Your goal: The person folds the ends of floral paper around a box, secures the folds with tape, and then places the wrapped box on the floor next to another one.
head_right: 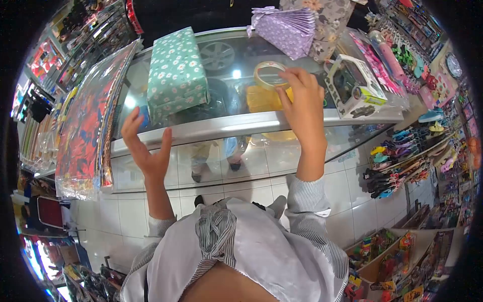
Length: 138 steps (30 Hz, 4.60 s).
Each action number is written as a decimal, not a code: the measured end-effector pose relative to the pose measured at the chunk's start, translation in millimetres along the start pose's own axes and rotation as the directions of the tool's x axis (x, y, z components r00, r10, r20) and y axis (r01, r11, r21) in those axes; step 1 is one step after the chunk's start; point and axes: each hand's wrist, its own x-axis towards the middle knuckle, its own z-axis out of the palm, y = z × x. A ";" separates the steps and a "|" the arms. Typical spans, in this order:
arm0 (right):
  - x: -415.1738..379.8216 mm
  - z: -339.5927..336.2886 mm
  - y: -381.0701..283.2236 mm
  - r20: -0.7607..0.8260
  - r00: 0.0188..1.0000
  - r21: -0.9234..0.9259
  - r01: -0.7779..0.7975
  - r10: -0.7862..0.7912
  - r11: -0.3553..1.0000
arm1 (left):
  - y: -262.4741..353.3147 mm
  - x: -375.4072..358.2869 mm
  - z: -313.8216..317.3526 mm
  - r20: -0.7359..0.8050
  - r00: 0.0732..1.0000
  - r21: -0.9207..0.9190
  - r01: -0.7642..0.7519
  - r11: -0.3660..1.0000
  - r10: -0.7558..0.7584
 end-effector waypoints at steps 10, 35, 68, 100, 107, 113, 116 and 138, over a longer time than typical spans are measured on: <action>-1.1 1.4 -3.6 0.124 0.991 0.324 0.017 -0.060 0.946 | 41.7 -25.0 26.9 0.126 0.992 -0.211 -0.002 0.977 0.029; -30.1 -16.9 -58.7 -0.028 0.972 0.449 0.223 -0.235 0.865 | 63.5 34.9 47.6 0.143 0.990 -0.090 0.021 0.996 -0.008; -2.8 -12.8 14.5 0.064 0.992 0.001 0.112 -0.112 0.994 | 55.1 -50.4 58.1 0.019 0.960 -0.216 0.276 0.937 -0.279; -109.7 -43.7 17.6 0.738 0.556 0.569 -0.817 -0.384 -0.089 | 52.0 -21.2 53.5 -0.115 0.961 -0.307 0.205 0.929 -0.250; -97.7 -2.3 4.0 0.725 0.583 0.587 -0.802 -0.368 -0.114 | 53.8 -18.5 50.1 -0.126 0.978 -0.123 0.153 0.981 -0.168; -93.7 11.6 -0.5 0.752 0.593 0.562 -0.805 -0.288 -0.192 | 48.1 -20.4 48.7 -0.147 0.971 -0.089 0.179 0.980 -0.191; -90.4 10.0 -5.1 0.738 0.631 0.603 -0.776 -0.241 -0.184 | 45.0 -22.0 48.8 -0.157 0.969 -0.085 0.181 0.980 -0.193; -95.6 11.2 -14.1 0.731 0.674 0.651 -0.735 -0.106 -0.187 | 40.5 -21.2 45.6 -0.155 0.965 -0.056 0.204 0.977 -0.210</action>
